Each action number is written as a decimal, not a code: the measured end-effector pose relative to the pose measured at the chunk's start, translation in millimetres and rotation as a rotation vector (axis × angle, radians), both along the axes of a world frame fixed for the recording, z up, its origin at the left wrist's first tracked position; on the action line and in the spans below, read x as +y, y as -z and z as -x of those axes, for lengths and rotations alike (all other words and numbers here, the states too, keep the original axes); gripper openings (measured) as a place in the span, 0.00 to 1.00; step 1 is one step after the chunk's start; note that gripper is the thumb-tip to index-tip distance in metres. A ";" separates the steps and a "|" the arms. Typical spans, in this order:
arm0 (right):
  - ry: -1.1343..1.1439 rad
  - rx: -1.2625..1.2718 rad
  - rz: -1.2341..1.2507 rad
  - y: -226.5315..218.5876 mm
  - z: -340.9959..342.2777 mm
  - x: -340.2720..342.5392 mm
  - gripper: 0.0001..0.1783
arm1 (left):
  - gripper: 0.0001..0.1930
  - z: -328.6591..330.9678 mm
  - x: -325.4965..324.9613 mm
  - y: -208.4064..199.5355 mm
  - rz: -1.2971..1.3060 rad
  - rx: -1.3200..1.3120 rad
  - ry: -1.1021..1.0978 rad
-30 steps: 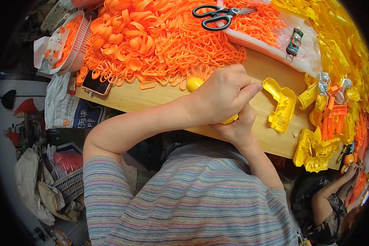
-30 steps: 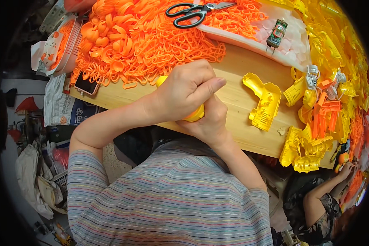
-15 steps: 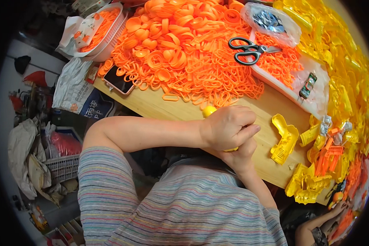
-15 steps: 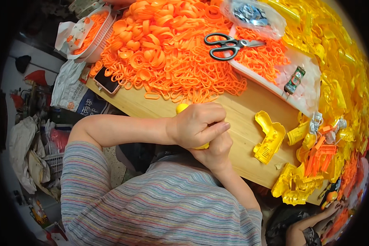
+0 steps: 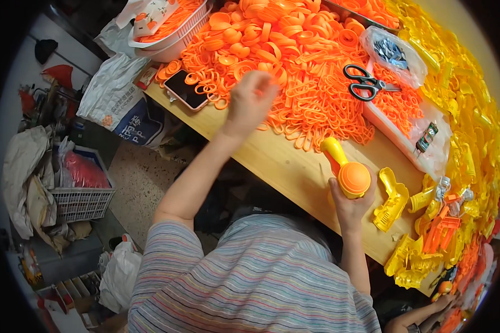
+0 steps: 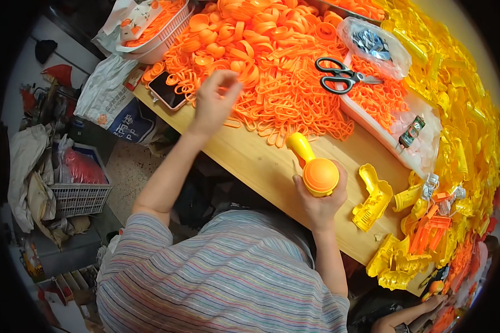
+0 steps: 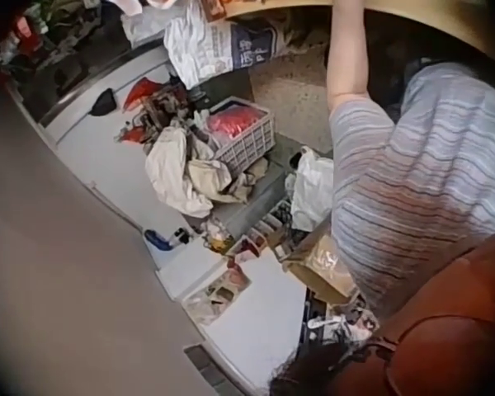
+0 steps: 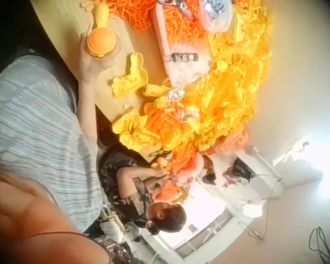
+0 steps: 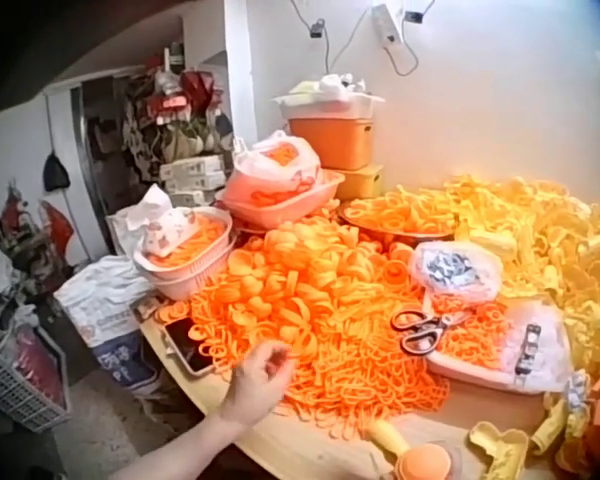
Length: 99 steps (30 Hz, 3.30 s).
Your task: Assembling plastic toy guns by attaching components and applying stickers.
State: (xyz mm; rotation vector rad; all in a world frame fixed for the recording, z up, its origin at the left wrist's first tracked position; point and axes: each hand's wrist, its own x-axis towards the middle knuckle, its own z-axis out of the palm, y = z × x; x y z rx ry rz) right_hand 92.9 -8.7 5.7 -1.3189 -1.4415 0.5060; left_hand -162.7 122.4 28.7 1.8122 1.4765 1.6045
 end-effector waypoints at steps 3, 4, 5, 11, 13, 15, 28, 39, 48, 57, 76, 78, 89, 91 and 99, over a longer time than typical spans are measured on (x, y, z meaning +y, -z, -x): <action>-0.077 0.018 -0.025 -7.2 6.5 -5.8 0.31 | 0.11 57.6 4.2 14.9 0.095 0.209 -0.162; -0.074 0.017 -0.021 -6.9 6.8 -6.8 0.31 | 0.14 64.4 2.6 15.3 0.243 0.314 -0.219; -0.061 0.006 -0.011 -6.7 6.5 -5.5 0.31 | 0.17 66.1 1.8 14.4 0.391 0.418 -0.278; -0.027 0.002 -0.009 -2.6 4.5 -3.4 0.31 | 0.24 41.9 -0.2 28.8 0.488 0.518 -0.365; -0.015 -0.017 -0.019 -2.2 3.9 -4.0 0.31 | 0.22 40.0 3.4 36.0 0.426 0.435 -0.380; -0.032 -0.007 -0.025 -4.2 5.9 -3.2 0.31 | 0.21 39.5 5.4 40.8 0.371 0.413 -0.416; -0.058 0.045 -0.005 -6.9 3.6 -5.7 0.31 | 0.09 43.0 20.5 64.6 0.402 -0.170 -0.360; -0.116 0.751 0.413 -4.1 -8.1 -5.3 0.28 | 0.08 -46.3 -43.1 10.7 0.041 0.025 0.171; -0.178 0.957 0.573 -16.2 -14.1 -18.0 0.33 | 0.10 -78.7 -66.3 0.1 0.674 -0.573 0.678; -0.270 0.882 0.616 0.8 -17.5 -30.2 0.30 | 0.18 -94.9 -62.2 7.4 0.689 -0.533 0.598; -0.332 1.252 0.787 12.7 -22.5 -16.7 0.30 | 0.07 -66.6 29.1 -9.1 -0.038 0.132 0.293; -0.277 1.293 0.800 20.3 -27.9 -21.4 0.30 | 0.07 -47.0 68.9 -11.9 -0.119 0.221 0.182; -0.126 1.400 0.726 11.4 -32.5 -30.5 0.31 | 0.07 -63.6 138.1 -11.5 -0.021 0.847 -0.023; -0.134 1.456 0.731 12.3 -38.8 -32.3 0.32 | 0.07 -63.3 138.5 -9.4 -0.046 0.864 -0.022; -0.260 1.603 0.592 19.1 -51.7 -33.6 0.34 | 0.07 -65.4 108.9 -21.1 -0.090 0.072 0.380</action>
